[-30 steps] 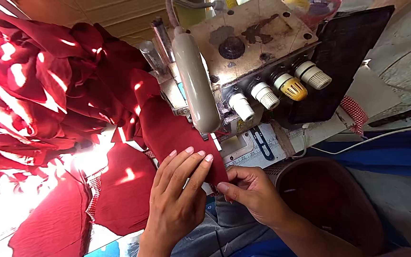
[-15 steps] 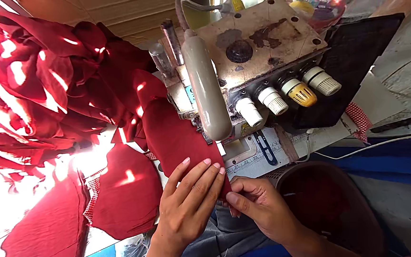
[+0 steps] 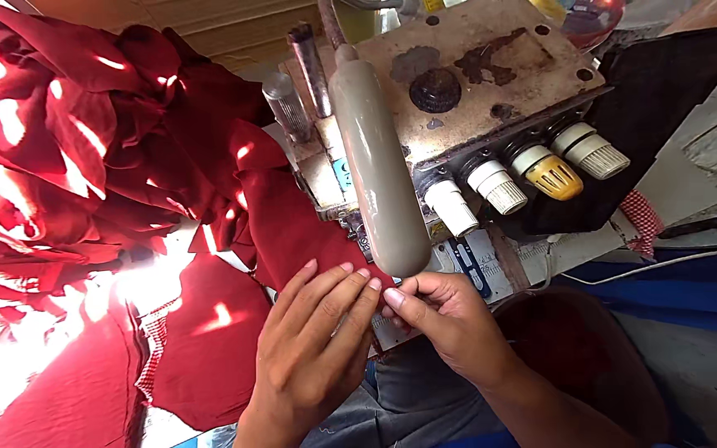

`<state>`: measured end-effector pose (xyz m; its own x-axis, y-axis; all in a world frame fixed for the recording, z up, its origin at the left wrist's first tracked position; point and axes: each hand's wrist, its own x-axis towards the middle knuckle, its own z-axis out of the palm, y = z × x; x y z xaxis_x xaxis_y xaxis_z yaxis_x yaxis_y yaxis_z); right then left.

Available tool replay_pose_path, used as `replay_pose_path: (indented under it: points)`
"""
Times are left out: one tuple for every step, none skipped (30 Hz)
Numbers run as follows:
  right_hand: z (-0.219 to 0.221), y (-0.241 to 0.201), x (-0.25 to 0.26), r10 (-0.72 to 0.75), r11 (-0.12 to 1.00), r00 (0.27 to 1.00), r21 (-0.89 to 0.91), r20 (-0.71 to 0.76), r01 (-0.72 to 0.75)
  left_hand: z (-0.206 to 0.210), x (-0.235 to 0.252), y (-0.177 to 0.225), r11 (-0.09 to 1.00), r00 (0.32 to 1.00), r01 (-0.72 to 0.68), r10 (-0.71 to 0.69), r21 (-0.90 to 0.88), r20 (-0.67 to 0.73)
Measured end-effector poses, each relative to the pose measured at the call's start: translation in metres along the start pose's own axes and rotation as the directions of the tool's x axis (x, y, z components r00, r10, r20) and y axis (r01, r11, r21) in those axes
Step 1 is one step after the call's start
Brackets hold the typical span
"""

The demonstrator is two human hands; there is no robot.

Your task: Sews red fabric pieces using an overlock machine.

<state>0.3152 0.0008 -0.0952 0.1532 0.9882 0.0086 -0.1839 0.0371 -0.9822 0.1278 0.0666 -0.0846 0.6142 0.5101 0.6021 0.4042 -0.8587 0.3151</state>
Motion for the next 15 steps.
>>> replay_pose_path:
  points:
    - [0.001, -0.002, 0.003, -0.006, 0.998, 1.0, -0.064, -0.024, 0.004, -0.002, 0.001, -0.004, 1.0, 1.0, 0.014, -0.013, -0.019, 0.014]
    - [0.002, -0.003, 0.007, -0.011, 0.992, 0.999, -0.125, -0.043, 0.005, -0.003, 0.002, -0.007, 0.999, 0.999, 0.025, -0.024, -0.042, 0.025]
    - [0.002, -0.004, 0.01, -0.012, 0.985, 0.999, -0.173, -0.052, 0.002, -0.005, 0.003, -0.011, 0.997, 0.999, 0.036, -0.034, -0.065, 0.035]
    - [0.001, -0.006, 0.013, -0.001, 0.978, 0.998, -0.208, -0.057, -0.011, -0.006, 0.005, -0.016, 0.995, 0.998, 0.045, -0.042, -0.088, 0.043]
    - [0.0, -0.008, 0.016, 0.016, 0.971, 0.998, -0.238, -0.056, -0.029, -0.007, 0.007, -0.02, 0.993, 0.997, 0.055, -0.049, -0.108, 0.054]
    - [-0.001, -0.009, 0.018, 0.032, 0.962, 0.998, -0.268, -0.06, -0.047, -0.008, 0.01, -0.024, 0.99, 0.996, 0.066, -0.058, -0.126, 0.064]
    - [-0.001, -0.01, 0.018, 0.043, 0.952, 0.996, -0.298, -0.072, -0.062, -0.009, 0.012, -0.029, 0.987, 0.995, 0.077, -0.067, -0.141, 0.072]
    - [-0.001, -0.01, 0.018, 0.045, 0.941, 0.995, -0.331, -0.088, -0.071, -0.01, 0.014, -0.032, 0.985, 0.994, 0.09, -0.079, -0.145, 0.08]
    - [-0.001, -0.009, 0.018, 0.033, 0.93, 0.994, -0.361, -0.105, -0.069, -0.011, 0.017, -0.035, 0.984, 0.992, 0.104, -0.093, -0.142, 0.088]
    - [0.0, -0.008, 0.016, 0.002, 0.919, 0.993, -0.391, -0.118, -0.048, -0.011, 0.02, -0.037, 0.983, 0.99, 0.118, -0.106, -0.138, 0.093]
    - [0.0, -0.005, 0.014, -0.049, 0.909, 0.992, -0.417, -0.118, -0.005, -0.012, 0.022, -0.039, 0.982, 0.988, 0.132, -0.12, -0.134, 0.094]
    - [0.0, -0.002, 0.012, -0.122, 0.9, 0.987, -0.43, -0.101, 0.067, -0.012, 0.024, -0.041, 0.981, 0.987, 0.145, -0.134, -0.126, 0.09]
    - [-0.001, 0.002, 0.009, -0.196, 0.89, 0.978, -0.431, -0.066, 0.149, -0.011, 0.026, -0.041, 0.981, 0.985, 0.158, -0.149, -0.115, 0.082]
    - [-0.002, 0.008, 0.007, -0.257, 0.88, 0.966, -0.418, -0.019, 0.226, -0.011, 0.028, -0.041, 0.98, 0.984, 0.171, -0.164, -0.101, 0.074]
    - [-0.002, 0.014, 0.004, -0.299, 0.872, 0.954, -0.396, 0.034, 0.288, -0.01, 0.03, -0.041, 0.98, 0.982, 0.184, -0.179, -0.082, 0.066]
